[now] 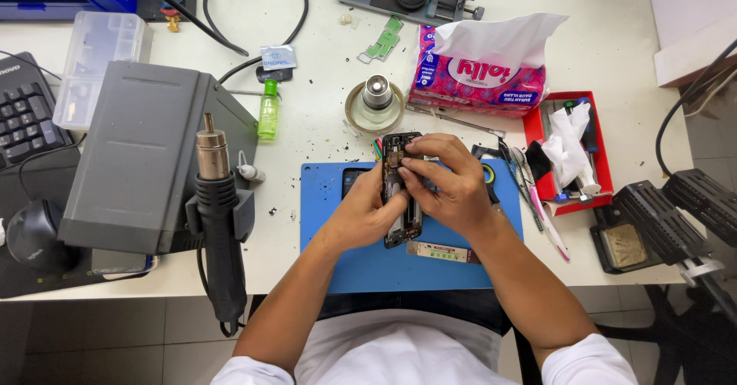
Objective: The person disassembles a smartphone, removes the battery, and uses a screwdriver to adjust internal components. They handle the phone chassis, battery, and circuit board while working at a cluttered repair bench.
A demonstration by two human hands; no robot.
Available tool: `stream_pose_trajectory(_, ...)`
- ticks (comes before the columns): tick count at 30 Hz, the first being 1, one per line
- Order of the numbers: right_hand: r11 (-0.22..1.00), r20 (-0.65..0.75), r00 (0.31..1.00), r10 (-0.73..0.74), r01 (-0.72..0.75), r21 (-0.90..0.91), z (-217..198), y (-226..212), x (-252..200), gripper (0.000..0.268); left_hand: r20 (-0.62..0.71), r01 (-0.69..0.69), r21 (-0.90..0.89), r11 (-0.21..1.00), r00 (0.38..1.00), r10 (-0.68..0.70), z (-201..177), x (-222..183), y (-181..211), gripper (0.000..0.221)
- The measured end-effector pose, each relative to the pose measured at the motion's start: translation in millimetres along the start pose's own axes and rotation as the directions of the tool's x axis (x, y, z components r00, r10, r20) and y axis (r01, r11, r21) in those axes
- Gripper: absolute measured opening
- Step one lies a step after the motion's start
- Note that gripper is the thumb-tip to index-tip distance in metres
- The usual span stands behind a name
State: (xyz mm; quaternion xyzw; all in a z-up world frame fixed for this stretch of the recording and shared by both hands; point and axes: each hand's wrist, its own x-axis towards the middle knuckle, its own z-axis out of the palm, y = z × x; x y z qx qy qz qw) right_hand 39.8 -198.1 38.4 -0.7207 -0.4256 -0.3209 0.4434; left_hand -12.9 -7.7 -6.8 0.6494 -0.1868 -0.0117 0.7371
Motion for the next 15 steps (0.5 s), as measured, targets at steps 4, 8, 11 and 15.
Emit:
stream_pose_trajectory(4,1.000,0.012,1.000,-0.009,0.009,0.010,-1,1,0,0.004,-0.002,-0.019,0.000,1.000,1.000,0.019,1,-2,3,0.028)
stream_pose_trajectory(8,0.999,-0.009,0.999,-0.051,0.051,-0.017,1,-2,4,0.007,0.001,-0.050,0.035,0.998,0.999,0.050,2,-1,6,0.024)
stream_pose_trajectory(11,0.995,-0.013,0.997,-0.077,0.076,-0.059,2,-4,5,0.008,0.005,-0.057,0.042,0.997,0.998,0.057,2,-1,5,0.025)
stream_pose_trajectory(15,0.986,-0.014,0.993,-0.116,0.113,-0.124,2,-8,4,0.008,0.019,-0.084,0.061,0.995,0.996,0.083,4,1,16,0.023)
